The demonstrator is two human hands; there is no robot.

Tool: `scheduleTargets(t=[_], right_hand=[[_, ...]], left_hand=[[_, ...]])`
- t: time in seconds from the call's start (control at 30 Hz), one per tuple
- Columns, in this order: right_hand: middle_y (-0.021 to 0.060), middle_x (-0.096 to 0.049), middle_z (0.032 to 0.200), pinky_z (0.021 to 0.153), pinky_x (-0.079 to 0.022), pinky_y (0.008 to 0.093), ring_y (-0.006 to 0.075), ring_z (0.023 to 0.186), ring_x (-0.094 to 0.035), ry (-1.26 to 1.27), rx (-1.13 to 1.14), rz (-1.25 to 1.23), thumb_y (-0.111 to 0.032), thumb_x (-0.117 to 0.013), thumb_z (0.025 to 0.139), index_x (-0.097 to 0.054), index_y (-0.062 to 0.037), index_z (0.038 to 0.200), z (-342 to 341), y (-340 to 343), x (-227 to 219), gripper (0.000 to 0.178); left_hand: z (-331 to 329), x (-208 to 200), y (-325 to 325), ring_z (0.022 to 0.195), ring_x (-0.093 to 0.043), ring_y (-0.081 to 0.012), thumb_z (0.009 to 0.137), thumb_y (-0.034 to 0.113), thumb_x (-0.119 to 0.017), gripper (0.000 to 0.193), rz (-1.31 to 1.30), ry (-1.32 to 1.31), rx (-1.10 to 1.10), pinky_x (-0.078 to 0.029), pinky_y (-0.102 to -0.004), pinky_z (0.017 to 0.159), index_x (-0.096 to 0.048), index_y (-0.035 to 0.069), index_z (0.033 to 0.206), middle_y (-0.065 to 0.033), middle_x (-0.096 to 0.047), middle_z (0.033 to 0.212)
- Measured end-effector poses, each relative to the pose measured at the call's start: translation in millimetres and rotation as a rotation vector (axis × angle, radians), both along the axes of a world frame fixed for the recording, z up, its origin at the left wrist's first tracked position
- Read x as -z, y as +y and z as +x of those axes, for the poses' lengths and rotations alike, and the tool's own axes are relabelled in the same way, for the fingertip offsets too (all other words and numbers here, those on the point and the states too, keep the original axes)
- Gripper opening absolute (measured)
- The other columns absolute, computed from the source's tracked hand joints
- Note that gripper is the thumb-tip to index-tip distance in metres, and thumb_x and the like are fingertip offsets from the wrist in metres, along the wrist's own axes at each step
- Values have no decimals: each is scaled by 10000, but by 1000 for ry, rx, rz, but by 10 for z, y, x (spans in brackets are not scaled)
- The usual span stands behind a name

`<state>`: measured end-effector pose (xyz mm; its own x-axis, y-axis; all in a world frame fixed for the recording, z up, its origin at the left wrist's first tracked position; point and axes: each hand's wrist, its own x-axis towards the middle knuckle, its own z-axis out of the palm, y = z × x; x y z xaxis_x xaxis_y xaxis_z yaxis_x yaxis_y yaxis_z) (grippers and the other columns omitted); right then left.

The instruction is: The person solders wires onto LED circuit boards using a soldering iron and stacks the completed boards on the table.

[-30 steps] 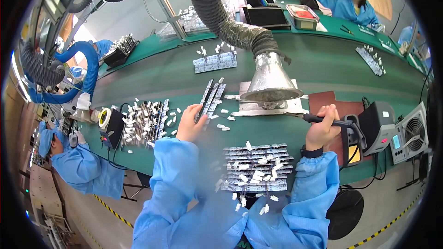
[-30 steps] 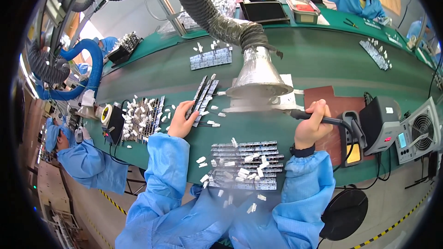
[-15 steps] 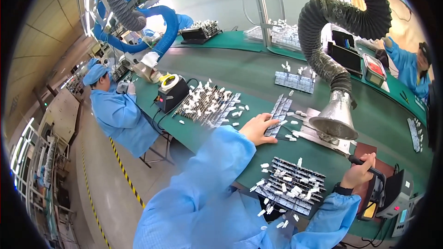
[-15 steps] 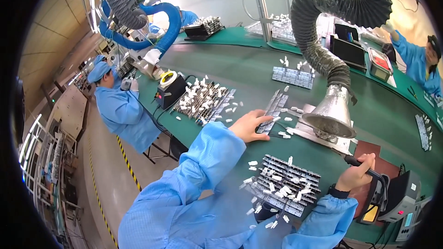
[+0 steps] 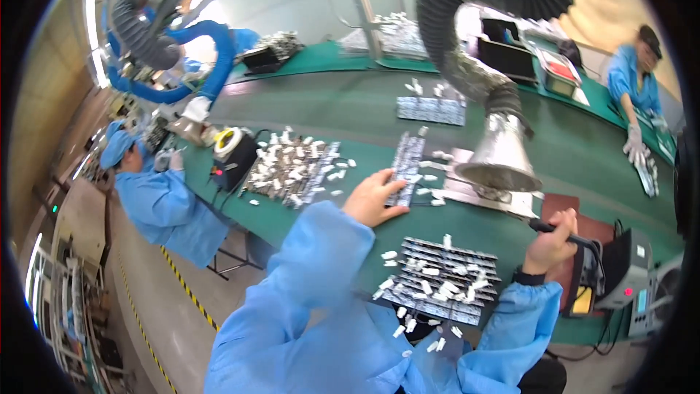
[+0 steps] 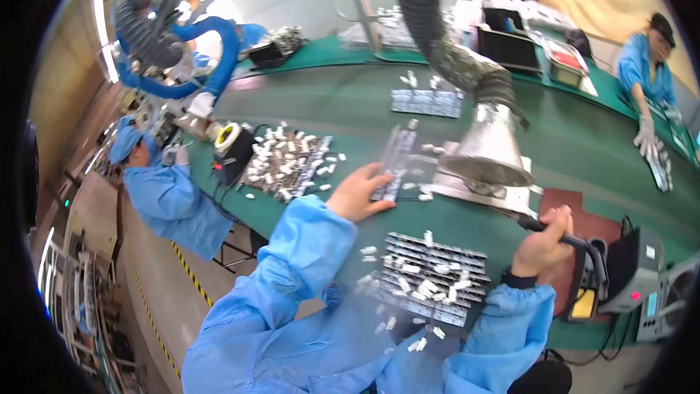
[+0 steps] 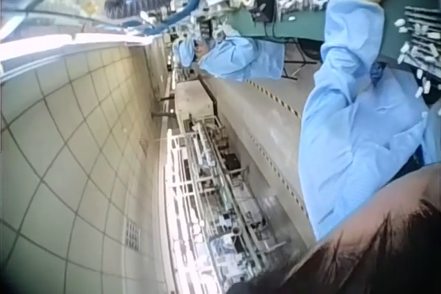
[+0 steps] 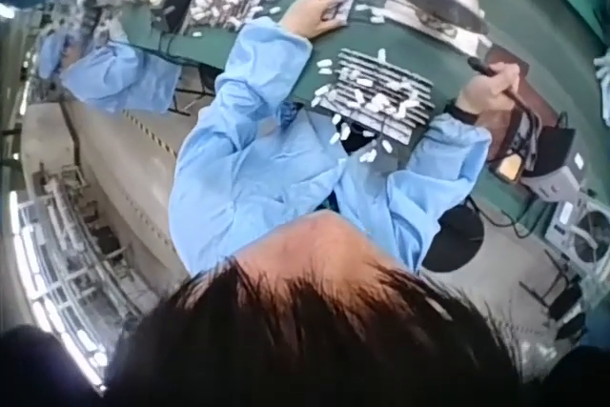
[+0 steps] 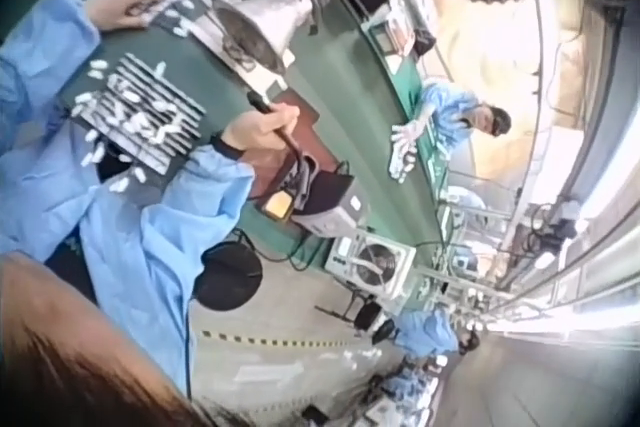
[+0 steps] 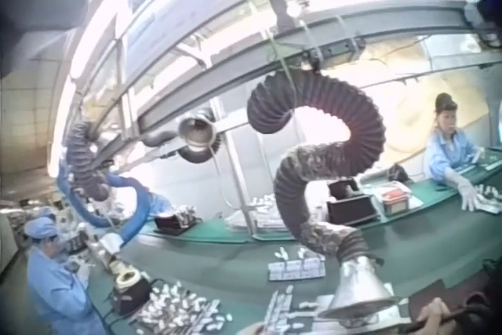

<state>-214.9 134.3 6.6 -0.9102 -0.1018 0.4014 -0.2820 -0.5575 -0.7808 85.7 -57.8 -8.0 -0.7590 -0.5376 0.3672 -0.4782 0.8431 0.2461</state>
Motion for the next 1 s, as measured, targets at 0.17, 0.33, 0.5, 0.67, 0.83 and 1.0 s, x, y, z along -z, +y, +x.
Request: scheduleTargets(t=[0.17, 0.33, 0.5, 0.67, 0.83, 1.0], right_hand=[[9, -420, 626, 596, -336, 256, 100, 624, -401, 10, 34, 19, -166, -494, 978, -406, -42, 618, 52, -30, -67, 391], [-3, -376, 615, 580, -321, 257, 94, 602, -367, -9, 26, 25, -148, -489, 980, -378, -60, 622, 58, -33, -45, 386], [-1, -376, 610, 569, -308, 254, 90, 591, -355, 10, 40, 12, -134, -473, 984, -377, -57, 628, 51, 8, -79, 377], [-7, -366, 601, 544, -285, 256, 80, 573, -334, 7, 55, 42, -127, -466, 985, -361, -62, 625, -19, -21, -7, 380], [-10, -351, 574, 500, -261, 243, 72, 526, -309, -26, 94, 66, -137, -460, 986, -353, -65, 617, -101, -50, 27, 390], [-6, -324, 544, 461, -218, 249, 68, 488, -268, 9, 102, 21, -132, -445, 987, -336, -69, 609, -156, -116, 75, 399]], left_hand=[[49, -100, -95, 1230, -479, -400, 793, 358, -747, 611, 140, -70, 55, -414, -432, 1023, -538, 106, 1310, -225, -444, 1387], [113, -497, -399, 1217, -519, -324, 832, 289, -733, 595, 350, -58, 95, -418, -394, 1022, -512, 34, 1322, -199, -501, 1350], [-492, -396, -1504, 975, -635, -177, 879, 299, -686, 462, 629, 230, -72, -515, -320, 820, -592, 1, 1220, -132, -652, 1108], [-1364, 136, -2349, 870, -613, -162, 855, 250, -707, 530, 980, 188, -374, -501, -312, 704, -519, 23, 1295, -86, -640, 1015], [-1863, 497, -3029, 815, -603, -188, 785, 226, -754, 630, 733, 67, -483, -501, -347, 674, -495, 12, 1319, -82, -631, 1026], [-2345, 627, -3508, 977, -646, -289, 700, 220, -801, 552, 613, 234, -15, -508, -347, 863, -584, -8, 1153, -139, -660, 1101]])
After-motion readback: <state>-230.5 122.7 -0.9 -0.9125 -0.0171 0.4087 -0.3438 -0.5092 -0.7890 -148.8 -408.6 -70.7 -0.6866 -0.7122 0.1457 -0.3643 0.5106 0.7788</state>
